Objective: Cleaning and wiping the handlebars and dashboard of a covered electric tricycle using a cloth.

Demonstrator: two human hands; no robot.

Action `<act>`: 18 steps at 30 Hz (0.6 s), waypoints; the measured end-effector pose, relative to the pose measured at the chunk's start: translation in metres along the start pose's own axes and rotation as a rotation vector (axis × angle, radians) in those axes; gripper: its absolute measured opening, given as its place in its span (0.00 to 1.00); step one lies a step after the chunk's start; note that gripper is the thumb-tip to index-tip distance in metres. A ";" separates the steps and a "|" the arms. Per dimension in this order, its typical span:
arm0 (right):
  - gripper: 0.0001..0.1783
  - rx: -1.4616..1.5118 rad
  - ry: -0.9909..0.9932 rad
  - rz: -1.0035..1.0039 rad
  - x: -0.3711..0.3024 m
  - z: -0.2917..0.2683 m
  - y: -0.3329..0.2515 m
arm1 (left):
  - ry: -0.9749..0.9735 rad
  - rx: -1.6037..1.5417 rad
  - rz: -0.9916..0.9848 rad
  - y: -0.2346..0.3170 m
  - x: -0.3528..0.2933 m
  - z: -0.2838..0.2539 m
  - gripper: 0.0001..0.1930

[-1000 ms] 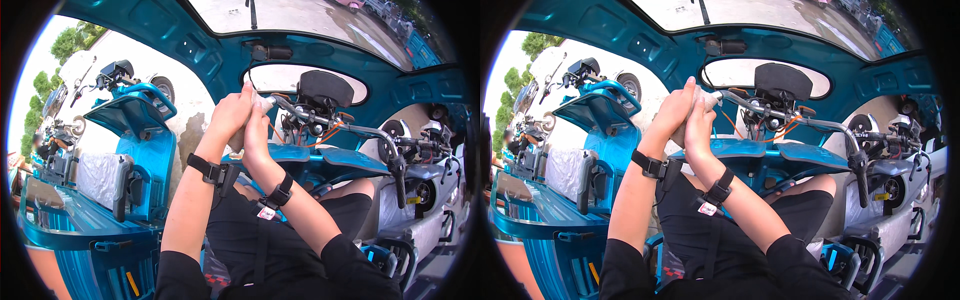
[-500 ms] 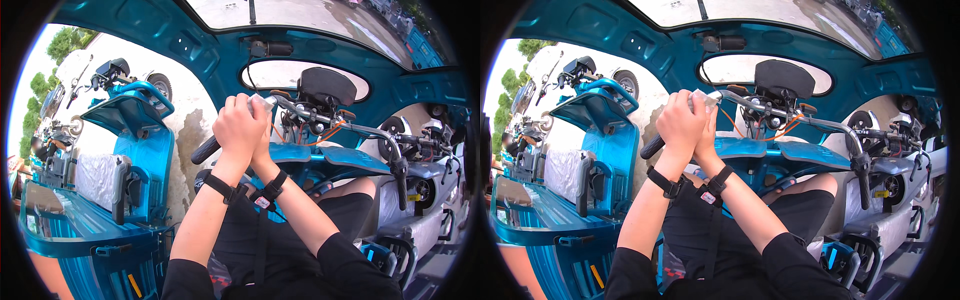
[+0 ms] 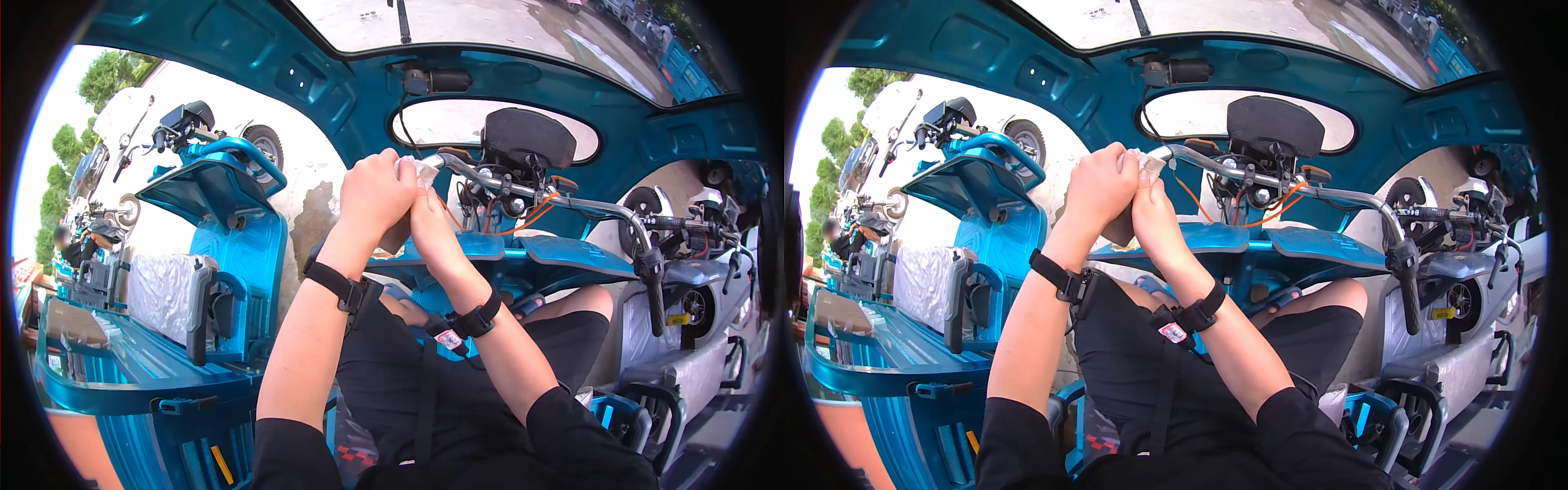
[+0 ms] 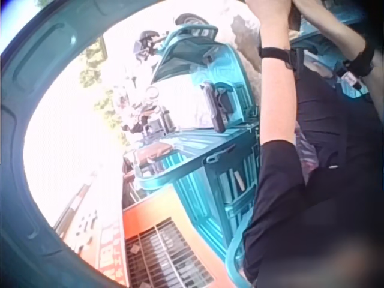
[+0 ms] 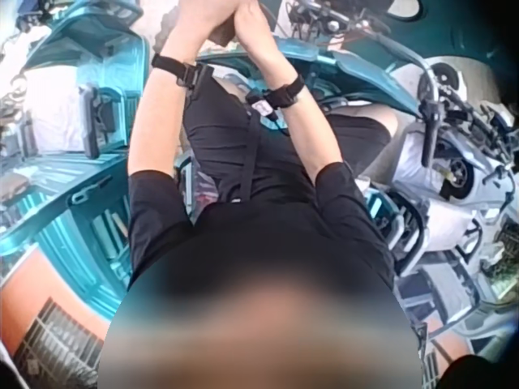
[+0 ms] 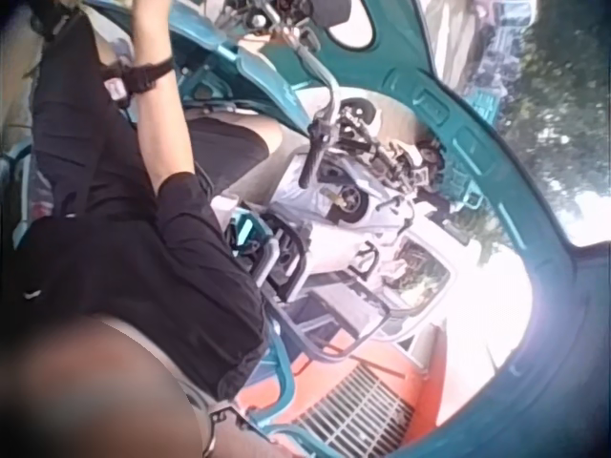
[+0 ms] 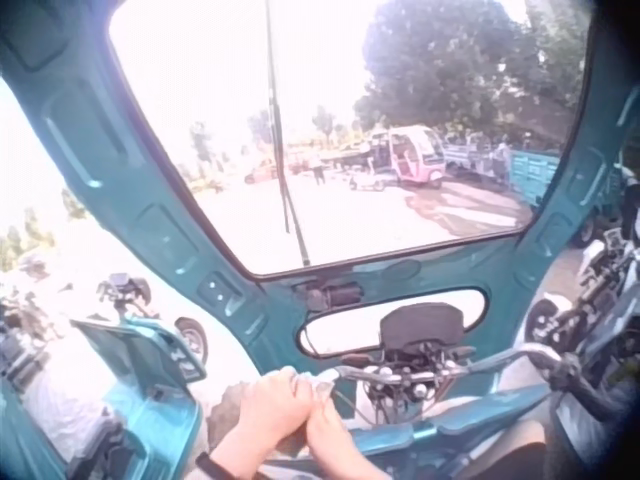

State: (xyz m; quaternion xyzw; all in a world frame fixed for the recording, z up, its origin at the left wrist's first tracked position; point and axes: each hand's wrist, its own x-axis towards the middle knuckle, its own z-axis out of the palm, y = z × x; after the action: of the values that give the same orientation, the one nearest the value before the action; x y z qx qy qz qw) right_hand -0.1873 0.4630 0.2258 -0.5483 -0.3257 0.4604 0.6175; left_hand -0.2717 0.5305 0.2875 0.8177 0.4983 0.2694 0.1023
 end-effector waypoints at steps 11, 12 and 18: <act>0.38 -0.816 -0.143 -0.157 -0.055 0.010 -0.068 | -0.422 -0.119 0.151 -0.044 0.037 0.001 0.21; 0.40 -0.763 -0.162 -0.118 -0.052 0.012 -0.069 | -0.399 -0.295 -0.087 -0.037 0.033 0.002 0.23; 0.33 0.111 -0.297 0.279 -0.027 -0.002 -0.075 | -0.049 -0.074 -0.215 -0.013 0.007 0.007 0.24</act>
State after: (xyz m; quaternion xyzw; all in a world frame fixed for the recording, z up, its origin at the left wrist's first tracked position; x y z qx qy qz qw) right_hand -0.1799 0.4390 0.3012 -0.4793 -0.3085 0.6344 0.5222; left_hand -0.2754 0.5430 0.2787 0.7617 0.5699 0.2550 0.1731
